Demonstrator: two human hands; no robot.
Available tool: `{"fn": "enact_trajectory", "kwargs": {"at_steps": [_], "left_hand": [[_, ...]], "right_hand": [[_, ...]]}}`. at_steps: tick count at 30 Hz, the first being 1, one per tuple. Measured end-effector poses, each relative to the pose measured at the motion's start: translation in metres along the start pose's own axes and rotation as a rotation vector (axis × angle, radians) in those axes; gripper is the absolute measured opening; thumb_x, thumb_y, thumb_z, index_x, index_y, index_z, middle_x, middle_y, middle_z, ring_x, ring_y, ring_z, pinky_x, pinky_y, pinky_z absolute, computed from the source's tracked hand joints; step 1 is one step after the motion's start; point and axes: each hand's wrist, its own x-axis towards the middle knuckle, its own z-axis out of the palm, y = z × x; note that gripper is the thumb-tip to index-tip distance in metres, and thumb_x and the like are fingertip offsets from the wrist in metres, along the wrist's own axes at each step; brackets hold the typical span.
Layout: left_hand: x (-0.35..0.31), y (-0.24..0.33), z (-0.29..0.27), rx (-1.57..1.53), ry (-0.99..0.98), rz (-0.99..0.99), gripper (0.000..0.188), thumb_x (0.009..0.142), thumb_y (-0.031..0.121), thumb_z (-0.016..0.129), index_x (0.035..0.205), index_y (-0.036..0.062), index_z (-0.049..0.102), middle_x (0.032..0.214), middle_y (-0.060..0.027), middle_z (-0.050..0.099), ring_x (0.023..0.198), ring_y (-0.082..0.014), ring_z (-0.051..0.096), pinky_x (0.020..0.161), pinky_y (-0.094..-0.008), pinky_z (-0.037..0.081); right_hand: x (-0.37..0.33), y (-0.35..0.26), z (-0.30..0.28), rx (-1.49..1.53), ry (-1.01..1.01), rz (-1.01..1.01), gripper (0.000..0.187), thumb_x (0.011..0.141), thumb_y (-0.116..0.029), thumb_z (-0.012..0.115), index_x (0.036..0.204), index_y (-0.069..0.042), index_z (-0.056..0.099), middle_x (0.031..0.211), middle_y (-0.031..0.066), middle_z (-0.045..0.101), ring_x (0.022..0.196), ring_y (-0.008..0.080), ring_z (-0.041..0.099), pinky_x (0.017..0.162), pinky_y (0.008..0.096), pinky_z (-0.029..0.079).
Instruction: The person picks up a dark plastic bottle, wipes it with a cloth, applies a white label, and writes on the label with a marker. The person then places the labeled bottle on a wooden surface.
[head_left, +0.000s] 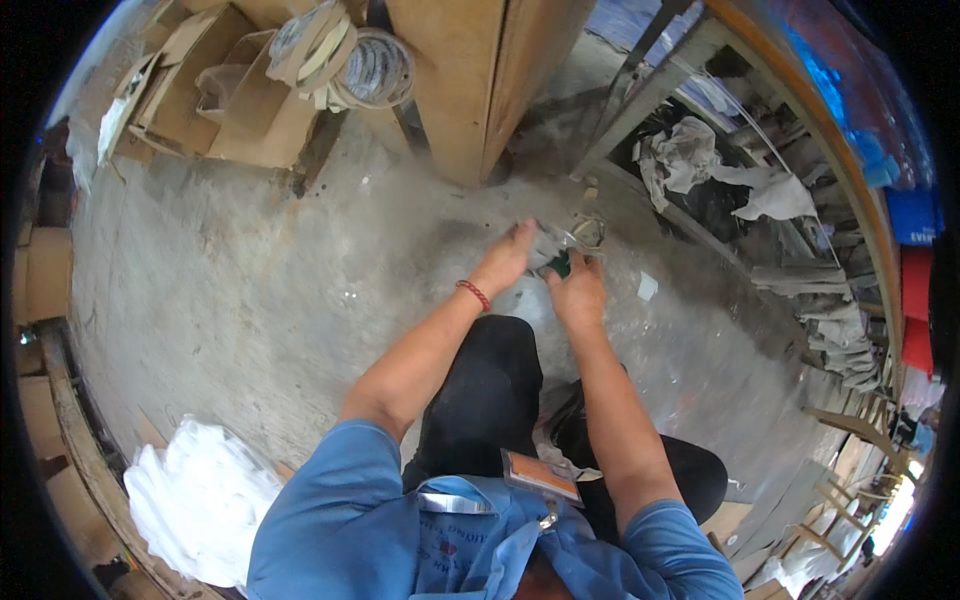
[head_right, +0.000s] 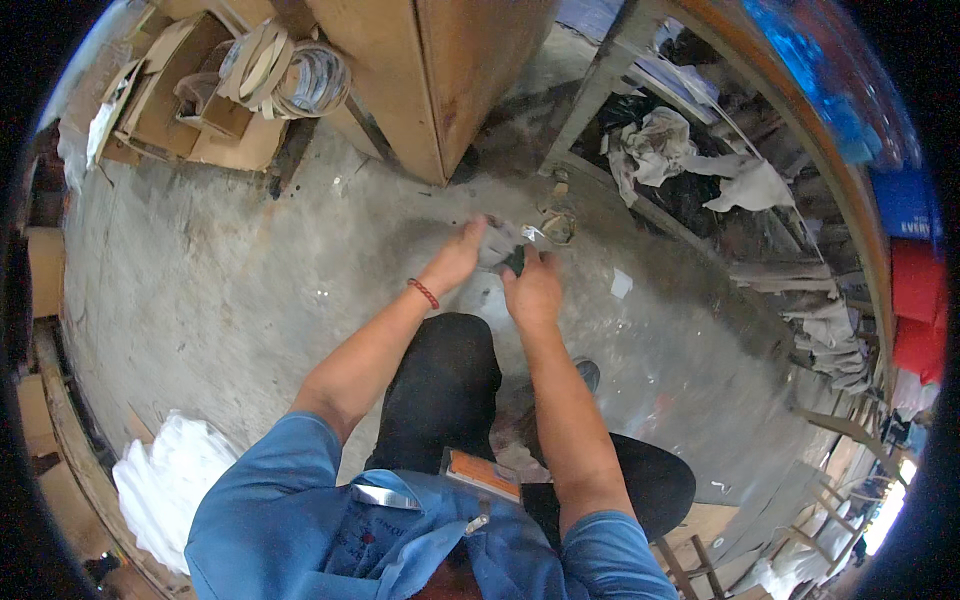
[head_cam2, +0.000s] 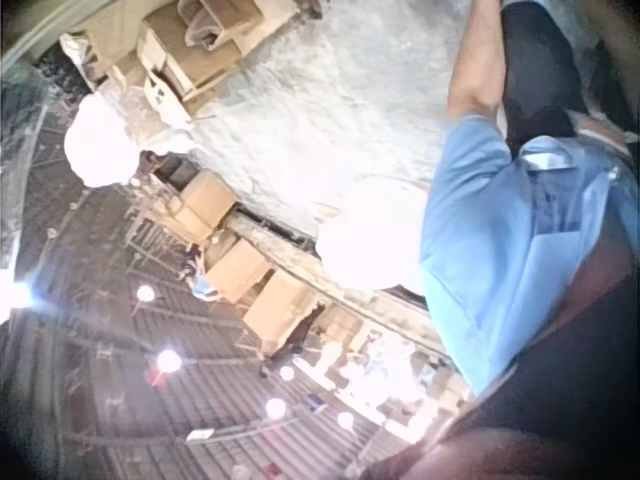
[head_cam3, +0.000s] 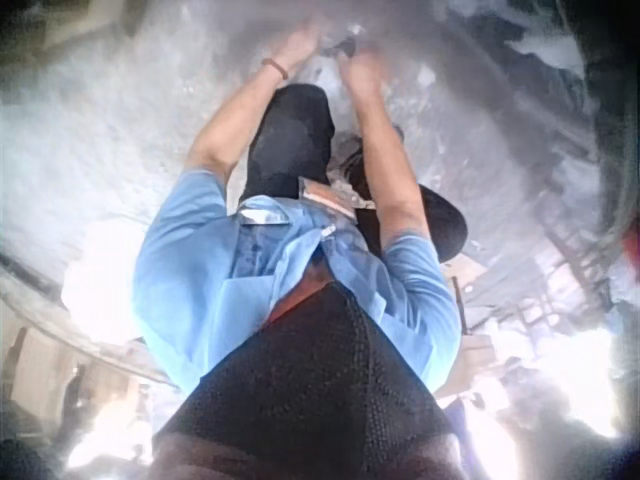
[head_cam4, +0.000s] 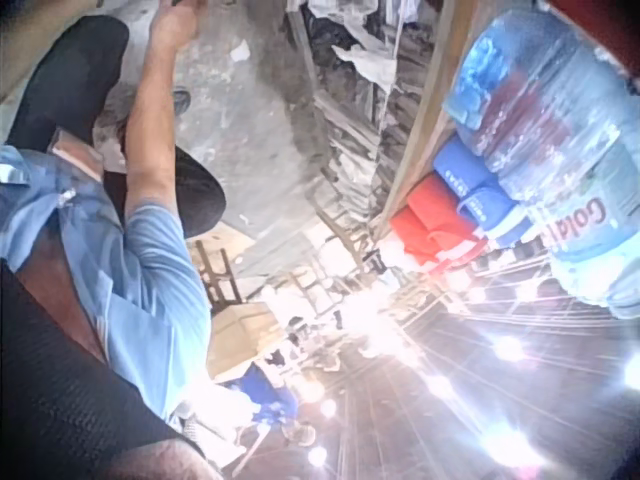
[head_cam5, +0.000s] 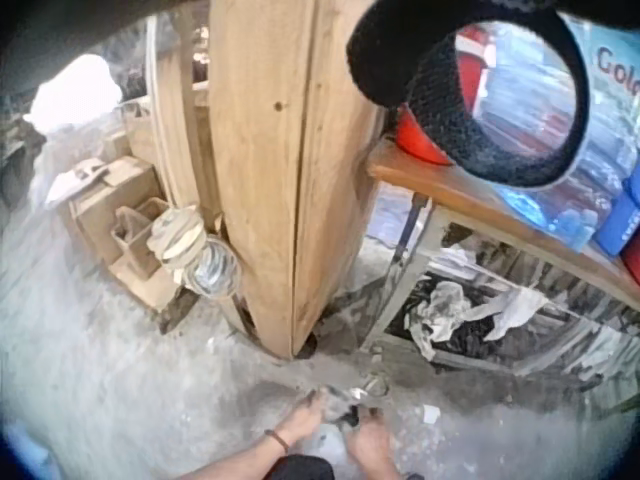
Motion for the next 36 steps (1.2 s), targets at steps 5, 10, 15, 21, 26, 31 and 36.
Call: {"fn": "enact_trajectory", "kwargs": {"at_steps": [5, 10, 15, 21, 26, 31, 36], "left_hand": [[0.001, -0.018, 0.035, -0.275, -0.111, 0.037, 0.064, 0.102, 0.051, 0.038, 0.128, -0.0049, 0.055, 0.120, -0.0217, 0.063, 0.114, -0.0288, 0.058, 0.101, -0.0337, 0.043], [0.047, -0.011, 0.033, 0.016, -0.257, -0.028, 0.055, 0.095, 0.048, 0.053, 0.123, 0.0007, 0.061, 0.114, -0.0219, 0.067, 0.105, -0.0319, 0.063, 0.092, -0.0382, 0.047], [0.093, -0.008, 0.029, 0.300, -0.638, 0.059, 0.067, 0.083, 0.054, 0.064, 0.122, 0.0003, 0.064, 0.120, -0.0204, 0.066, 0.112, -0.0321, 0.062, 0.095, -0.0378, 0.047], [0.085, -0.036, -0.015, 0.199, -0.275, 0.119, 0.057, 0.093, 0.048, 0.058, 0.124, 0.0001, 0.062, 0.124, -0.0172, 0.064, 0.114, -0.0286, 0.060, 0.097, -0.0371, 0.046], [0.049, -0.096, -0.046, -0.574, 0.228, -0.234, 0.046, 0.099, 0.036, 0.056, 0.127, -0.0002, 0.060, 0.121, -0.0101, 0.065, 0.110, -0.0200, 0.059, 0.095, -0.0321, 0.045], [0.011, -0.073, -0.027, -0.672, 0.280, -0.113, 0.046, 0.099, 0.034, 0.056, 0.127, -0.0029, 0.059, 0.119, -0.0091, 0.065, 0.110, -0.0176, 0.057, 0.096, -0.0289, 0.043], [-0.025, -0.067, -0.018, -0.610, 0.381, -0.243, 0.043, 0.099, 0.030, 0.056, 0.125, -0.0045, 0.058, 0.111, -0.0109, 0.067, 0.104, -0.0152, 0.058, 0.094, -0.0290, 0.045]], "right_hand": [[0.012, 0.017, 0.006, -0.088, -0.217, -0.031, 0.053, 0.077, -0.017, 0.072, 0.126, 0.000, 0.060, 0.118, 0.0231, 0.058, 0.104, 0.0405, 0.061, 0.088, 0.0462, 0.051], [0.010, 0.028, 0.007, -0.148, -0.163, -0.260, 0.048, 0.080, -0.017, 0.070, 0.124, 0.001, 0.059, 0.114, 0.0219, 0.057, 0.099, 0.0406, 0.062, 0.082, 0.0471, 0.053], [0.005, 0.008, 0.017, -0.215, -0.185, -0.382, 0.051, 0.081, -0.017, 0.069, 0.127, 0.002, 0.058, 0.112, 0.0215, 0.057, 0.097, 0.0401, 0.062, 0.082, 0.0456, 0.053], [0.022, 0.033, -0.003, -0.192, -0.231, -0.404, 0.053, 0.081, -0.011, 0.069, 0.131, 0.002, 0.056, 0.112, 0.0202, 0.056, 0.099, 0.0381, 0.061, 0.083, 0.0441, 0.052], [0.017, 0.009, -0.001, -0.138, -0.297, -0.443, 0.052, 0.079, -0.005, 0.069, 0.130, -0.005, 0.059, 0.118, 0.0197, 0.056, 0.105, 0.0379, 0.060, 0.088, 0.0437, 0.051], [0.026, 0.025, -0.014, -0.207, -0.372, -0.533, 0.052, 0.080, -0.005, 0.069, 0.131, -0.011, 0.059, 0.130, 0.0183, 0.050, 0.110, 0.0377, 0.060, 0.091, 0.0440, 0.051], [0.022, 0.019, -0.017, -0.136, -0.251, -0.485, 0.049, 0.080, -0.011, 0.071, 0.128, -0.008, 0.060, 0.126, 0.0181, 0.053, 0.104, 0.0358, 0.063, 0.086, 0.0429, 0.053]]}}
